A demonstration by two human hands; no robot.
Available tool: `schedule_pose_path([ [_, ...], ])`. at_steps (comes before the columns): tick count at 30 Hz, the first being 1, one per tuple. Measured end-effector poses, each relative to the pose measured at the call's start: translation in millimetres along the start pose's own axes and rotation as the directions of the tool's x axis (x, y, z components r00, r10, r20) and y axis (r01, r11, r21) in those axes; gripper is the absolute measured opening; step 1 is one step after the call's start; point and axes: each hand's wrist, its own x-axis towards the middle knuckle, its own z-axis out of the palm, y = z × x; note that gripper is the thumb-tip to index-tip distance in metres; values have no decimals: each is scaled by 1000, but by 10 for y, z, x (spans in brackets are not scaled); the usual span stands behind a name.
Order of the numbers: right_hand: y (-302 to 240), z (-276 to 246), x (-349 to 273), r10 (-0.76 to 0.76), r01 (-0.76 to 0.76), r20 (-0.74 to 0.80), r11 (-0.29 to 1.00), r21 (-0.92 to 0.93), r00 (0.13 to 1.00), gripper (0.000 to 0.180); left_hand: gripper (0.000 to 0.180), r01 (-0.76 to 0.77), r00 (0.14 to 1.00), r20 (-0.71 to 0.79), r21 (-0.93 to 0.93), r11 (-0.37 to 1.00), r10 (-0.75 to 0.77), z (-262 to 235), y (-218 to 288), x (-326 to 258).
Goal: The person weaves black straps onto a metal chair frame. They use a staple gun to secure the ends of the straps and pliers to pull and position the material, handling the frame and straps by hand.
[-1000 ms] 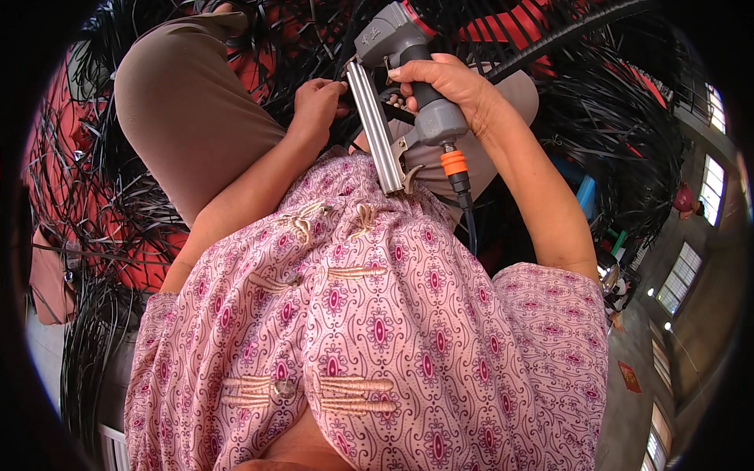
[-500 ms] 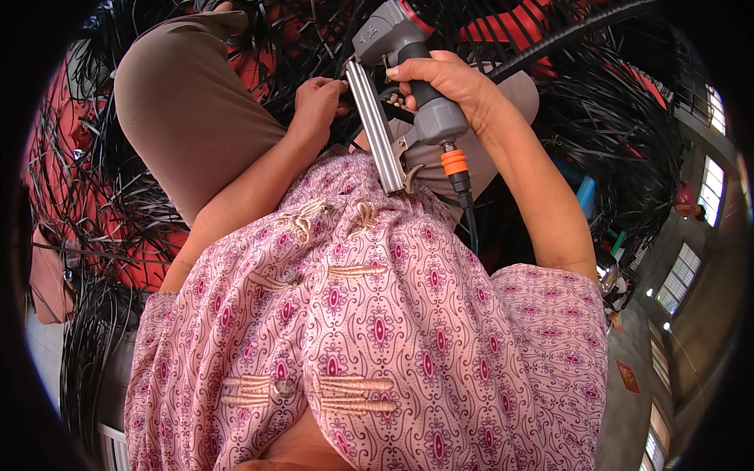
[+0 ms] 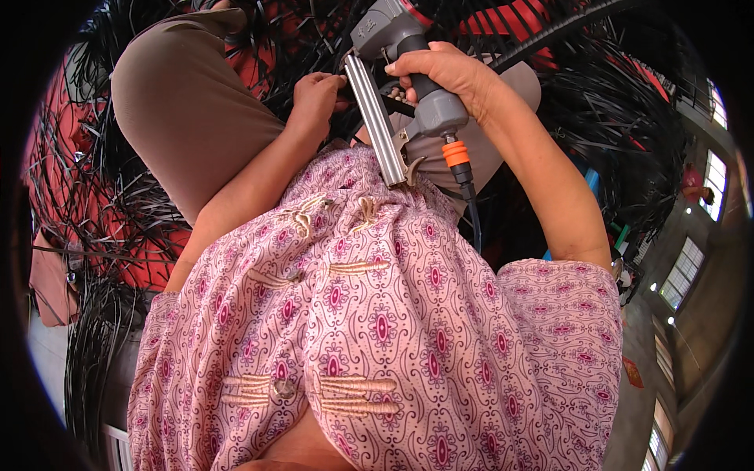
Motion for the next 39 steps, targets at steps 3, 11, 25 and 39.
schedule_pose_path([
  [3,47,-3,-50,-26,27,-18,998,53,1000,20,23,15,1000,-3,-2,1000,-15,7,1,-30],
  [11,162,-327,-992,-334,396,-224,849,350,915,21,17,43,999,34,-117,992,-40,-72,106,21],
  [25,1626,-1532,-2502,-208,588,-945,809,-21,253,75,35,75,997,-18,182,980,-73,-529,259,691],
  [39,3392,-3706,-2498,-33,122,-998,992,-40,-55,40,22,116,993,1,159,980,-118,-446,414,473],
])
